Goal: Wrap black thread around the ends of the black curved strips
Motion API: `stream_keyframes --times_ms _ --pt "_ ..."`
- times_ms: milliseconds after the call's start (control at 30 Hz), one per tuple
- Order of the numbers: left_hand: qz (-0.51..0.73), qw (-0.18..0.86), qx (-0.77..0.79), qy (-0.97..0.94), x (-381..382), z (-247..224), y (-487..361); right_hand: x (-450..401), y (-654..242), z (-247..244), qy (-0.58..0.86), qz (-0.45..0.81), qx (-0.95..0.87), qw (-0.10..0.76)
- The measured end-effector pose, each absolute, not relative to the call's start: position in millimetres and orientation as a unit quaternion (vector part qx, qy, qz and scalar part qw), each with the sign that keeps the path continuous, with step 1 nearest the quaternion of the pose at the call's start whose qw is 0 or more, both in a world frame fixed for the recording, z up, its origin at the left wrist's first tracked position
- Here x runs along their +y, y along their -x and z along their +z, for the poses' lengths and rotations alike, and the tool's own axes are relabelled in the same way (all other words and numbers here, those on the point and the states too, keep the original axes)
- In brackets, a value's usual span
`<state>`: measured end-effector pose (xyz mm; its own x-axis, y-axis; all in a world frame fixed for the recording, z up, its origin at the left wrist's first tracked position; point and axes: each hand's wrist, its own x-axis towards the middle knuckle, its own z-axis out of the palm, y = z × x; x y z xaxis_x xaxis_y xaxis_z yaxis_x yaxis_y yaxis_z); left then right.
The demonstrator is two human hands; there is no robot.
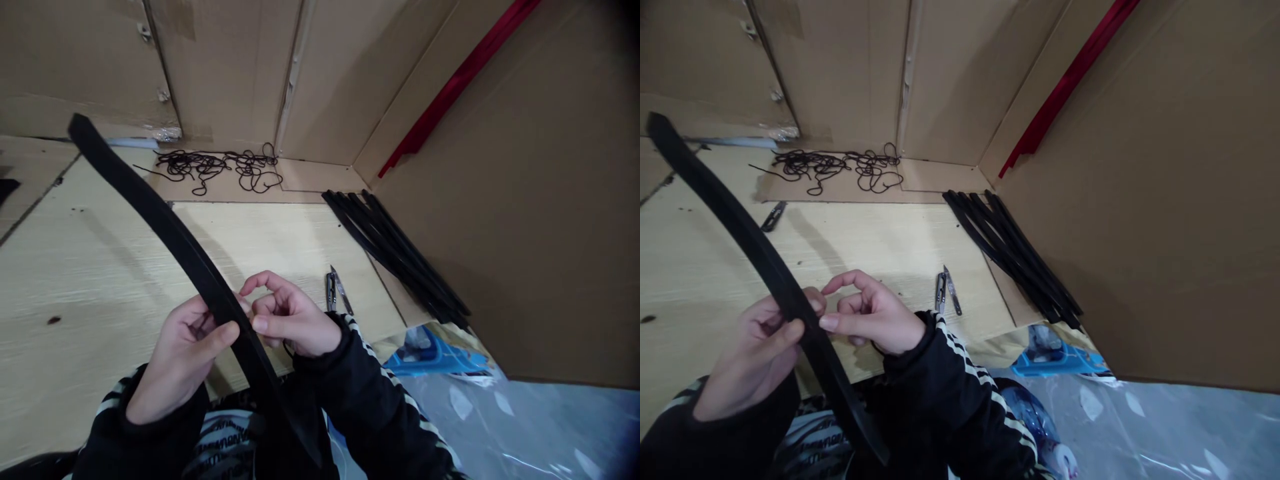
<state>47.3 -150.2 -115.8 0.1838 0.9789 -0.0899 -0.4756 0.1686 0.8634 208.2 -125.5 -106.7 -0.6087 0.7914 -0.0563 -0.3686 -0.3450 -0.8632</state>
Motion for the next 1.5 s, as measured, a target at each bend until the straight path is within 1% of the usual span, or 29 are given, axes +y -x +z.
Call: stream_keyframes --times_ms 100,233,400,467,600,667,733,800,933,1000,1067,1167,1300,1500 --pt "0.536 0.681 0.345 -0.361 -150 -115 -46 -128 -207 -104 0.235 0.797 -0.413 0.373" --pt "0.521 0.703 0.333 -0.352 -150 -113 -45 -129 -207 -102 0.262 0.812 -0.398 0.337" --pt "0.547 0.670 0.358 -0.351 -150 -111 -53 -129 -212 -102 0.281 0.793 -0.416 0.345" --pt "0.546 0.664 0.358 -0.364 -151 -110 -54 -129 -214 -103 0.266 0.800 -0.417 0.340" --pt "0.518 0.684 0.332 -0.391 -151 -107 -55 -132 -216 -106 0.207 0.847 -0.392 0.294" --pt "0.498 0.704 0.316 -0.397 -149 -106 -56 -134 -215 -109 0.196 0.844 -0.392 0.309" --pt "0.487 0.711 0.311 -0.400 -147 -106 -57 -135 -214 -112 0.208 0.816 -0.406 0.355" --pt "0.494 0.697 0.324 -0.406 -147 -110 -58 -137 -214 -112 0.239 0.781 -0.427 0.388" --pt "0.511 0.623 0.392 -0.444 -154 -117 -59 -141 -212 -101 0.362 0.690 -0.464 0.421" --pt "0.501 0.604 0.426 -0.450 -159 -120 -61 -143 -211 -94 0.421 0.635 -0.472 0.444" --pt "0.469 0.618 0.447 -0.444 -163 -122 -65 -145 -209 -89 0.446 0.598 -0.477 0.464" --pt "0.432 0.669 0.443 -0.413 -167 -125 -72 -148 -207 -86 0.453 0.586 -0.476 0.474" --pt "0.451 0.713 0.399 -0.360 -168 -131 -77 -149 -208 -85 0.468 0.554 -0.506 0.467" --pt "0.429 0.777 0.337 -0.313 -169 -129 -79 -150 -212 -83 0.467 0.489 -0.577 0.458"
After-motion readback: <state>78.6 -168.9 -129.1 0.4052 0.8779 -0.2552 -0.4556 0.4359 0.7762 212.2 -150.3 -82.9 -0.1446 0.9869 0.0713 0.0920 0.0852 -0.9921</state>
